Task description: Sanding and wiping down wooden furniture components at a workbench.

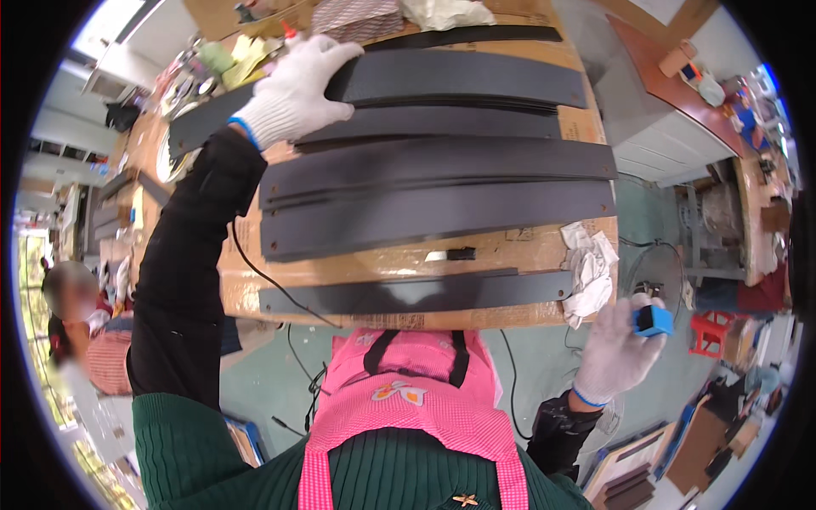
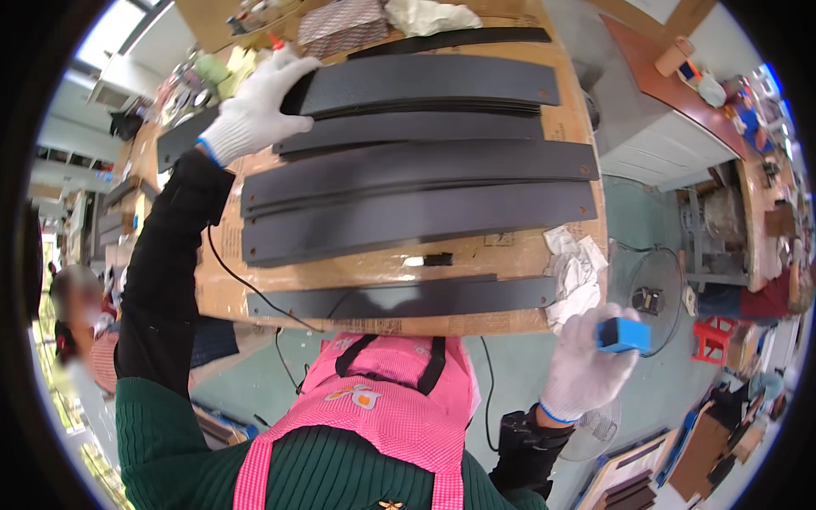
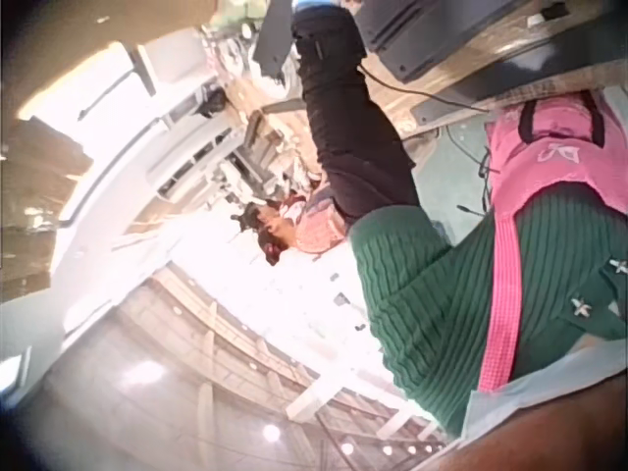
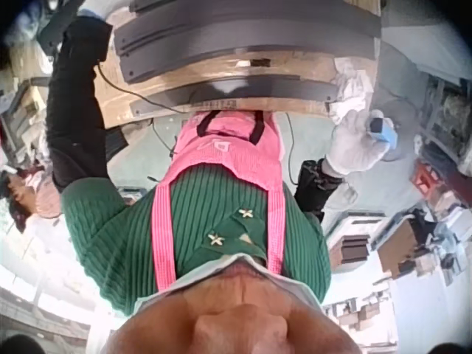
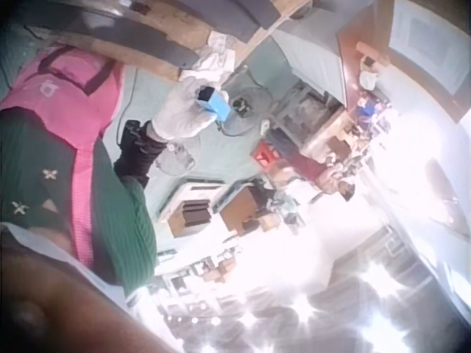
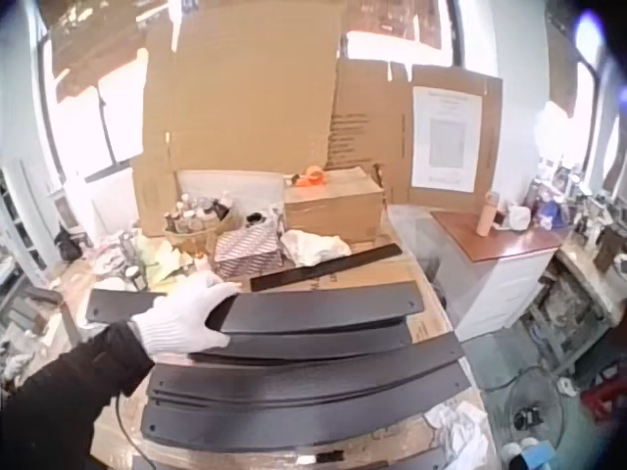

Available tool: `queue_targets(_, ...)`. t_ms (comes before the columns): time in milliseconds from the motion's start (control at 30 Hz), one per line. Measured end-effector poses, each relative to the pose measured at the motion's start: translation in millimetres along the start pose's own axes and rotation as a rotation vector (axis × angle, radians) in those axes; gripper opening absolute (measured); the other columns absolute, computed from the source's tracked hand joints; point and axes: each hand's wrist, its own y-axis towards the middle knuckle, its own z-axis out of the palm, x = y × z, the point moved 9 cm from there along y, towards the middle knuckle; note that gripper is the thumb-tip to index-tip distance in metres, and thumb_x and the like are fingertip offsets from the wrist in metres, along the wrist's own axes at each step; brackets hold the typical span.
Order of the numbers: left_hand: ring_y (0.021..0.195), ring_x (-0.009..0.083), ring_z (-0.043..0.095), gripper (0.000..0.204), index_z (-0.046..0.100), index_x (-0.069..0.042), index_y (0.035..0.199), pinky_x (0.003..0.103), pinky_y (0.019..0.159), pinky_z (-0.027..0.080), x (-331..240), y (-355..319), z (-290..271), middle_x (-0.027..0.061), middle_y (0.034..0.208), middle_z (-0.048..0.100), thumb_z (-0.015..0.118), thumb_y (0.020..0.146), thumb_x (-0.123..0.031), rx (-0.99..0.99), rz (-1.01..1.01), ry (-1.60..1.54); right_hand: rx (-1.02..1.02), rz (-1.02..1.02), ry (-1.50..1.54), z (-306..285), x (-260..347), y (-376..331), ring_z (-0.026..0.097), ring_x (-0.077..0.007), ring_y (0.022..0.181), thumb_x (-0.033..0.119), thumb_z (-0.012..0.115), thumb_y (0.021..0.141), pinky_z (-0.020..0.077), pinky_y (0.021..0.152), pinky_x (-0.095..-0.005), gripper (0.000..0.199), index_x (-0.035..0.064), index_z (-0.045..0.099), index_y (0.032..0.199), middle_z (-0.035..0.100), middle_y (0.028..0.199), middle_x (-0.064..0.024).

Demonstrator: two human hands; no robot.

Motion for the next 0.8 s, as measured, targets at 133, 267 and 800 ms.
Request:
queue_targets(133,0.130,0.0360,0.054,0.080,0.053,-0.011,0.146,0.043,0.108,0.047,17,53,96,0.0203,0.131,0.056,0.083,0.074,-0.029,0.220,-0.055,-0.085,-0.109,-0.043,-0.098,-23,-4,-14,0.053,-0.0253,0.135,0.026,0.063,0.104,0.0460,0.101,-0.0472,0.046,0.0086,0.047,0.145,0.056,0.141,-0.0082)
queue_targets(267,0.129,0.0386,0.054,0.079,0.056,-0.014,0.145,0.046,0.107,0.049,13,66,160,0.0173,0.135,0.055,0.083,0.073,-0.035,0.371,-0.042,-0.178,-0.226,-0.120,-0.103,-29,-9,-22,0.055,-0.0259,0.132,0.028,0.062,0.105,0.0469,0.103,-0.0466,0.047,0.0088,0.047,0.145,0.059,0.138,-0.0084)
queue_targets(800,0.087,0.0368,0.074,0.058,0.060,0.000,0.107,0.048,0.071,0.061,-8,71,237,0.0188,0.099,0.069,0.084,0.076,-0.043,0.388,0.260,0.243,-0.507,-0.247,-0.227,-29,-38,-31,0.046,-0.0169,0.080,0.031,0.057,0.108,0.0412,0.069,-0.0312,0.032,0.0052,0.057,0.126,0.062,0.124,-0.0094)
